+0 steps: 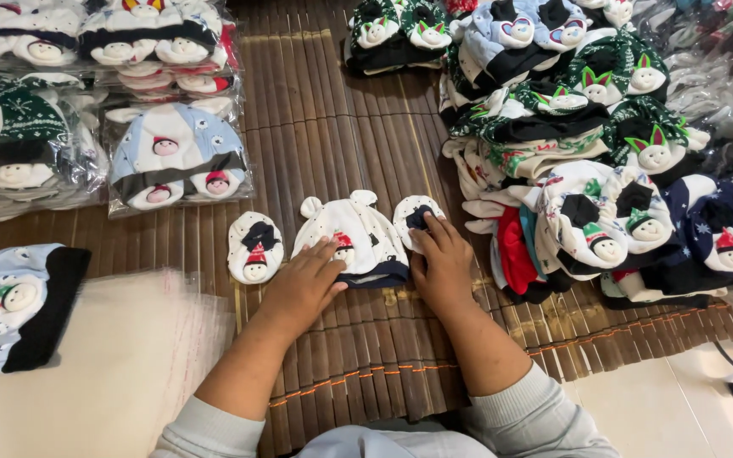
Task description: Packaging baby hats and socks into clear plastic bags.
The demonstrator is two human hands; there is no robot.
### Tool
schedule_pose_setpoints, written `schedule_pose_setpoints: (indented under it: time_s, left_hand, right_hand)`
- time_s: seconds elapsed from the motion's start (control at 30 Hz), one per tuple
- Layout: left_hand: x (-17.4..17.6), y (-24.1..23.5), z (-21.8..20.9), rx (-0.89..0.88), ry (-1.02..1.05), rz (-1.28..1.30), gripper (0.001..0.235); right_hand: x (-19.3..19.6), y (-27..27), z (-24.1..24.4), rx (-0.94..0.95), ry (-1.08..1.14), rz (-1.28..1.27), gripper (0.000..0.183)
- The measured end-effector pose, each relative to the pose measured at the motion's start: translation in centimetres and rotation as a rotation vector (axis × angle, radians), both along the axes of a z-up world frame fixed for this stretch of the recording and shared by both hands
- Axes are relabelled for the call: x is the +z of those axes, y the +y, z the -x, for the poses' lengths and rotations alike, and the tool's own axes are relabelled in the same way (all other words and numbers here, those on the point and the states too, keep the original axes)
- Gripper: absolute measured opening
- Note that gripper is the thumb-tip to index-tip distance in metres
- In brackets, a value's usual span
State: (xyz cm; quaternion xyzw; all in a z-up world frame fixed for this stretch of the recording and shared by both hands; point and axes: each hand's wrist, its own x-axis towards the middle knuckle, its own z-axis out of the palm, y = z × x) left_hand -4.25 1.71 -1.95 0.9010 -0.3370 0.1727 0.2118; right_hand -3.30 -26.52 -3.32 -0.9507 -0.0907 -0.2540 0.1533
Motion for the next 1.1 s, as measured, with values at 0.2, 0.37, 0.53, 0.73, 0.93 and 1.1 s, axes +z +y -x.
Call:
schedule_pose_setpoints:
  time_s: [0.2, 0.37, 0.53, 0.73, 0.93, 1.1]
  left_hand:
    - [-0.6, 0.3, -0.5, -0.026, -0.087, -0.006, 0.03]
    - [0.1, 0.7, -0.6, -0.083, -0.048, -0.069, 0.042]
    - [0.1, -0.2, -0.6, -0.033, -0.172, -0.087, 0.04]
    - [1.3, -2.7, -0.4, 0.12, -0.413, -0.082, 0.014]
    - [-1.8, -3.5, -1.5, 0.18, -0.393, -0.031, 0.025]
    - [0.2, -3.3, -1.5, 0.226, 0.058, 0.042, 0.038]
  right_hand:
    - [0.1, 0.5, 0.0, -0.005, -0.121, 0.124, 0.039]
    - [0.3, 0.6, 0.0, 0.003, -0.154, 0.137, 0.039]
    - [0.0, 0.6, -0.2, -0.01, -0.173, 0.159, 0.038]
    - [0.9, 0.6, 0.3, -0.008, -0.091, 0.054, 0.036]
    - [0.6, -0.3, 0.1, -0.083, -0.009, -0.217, 0.034]
    - [4.5, 1.5, 1.4, -0.156, -0.018, -0.584, 0.033]
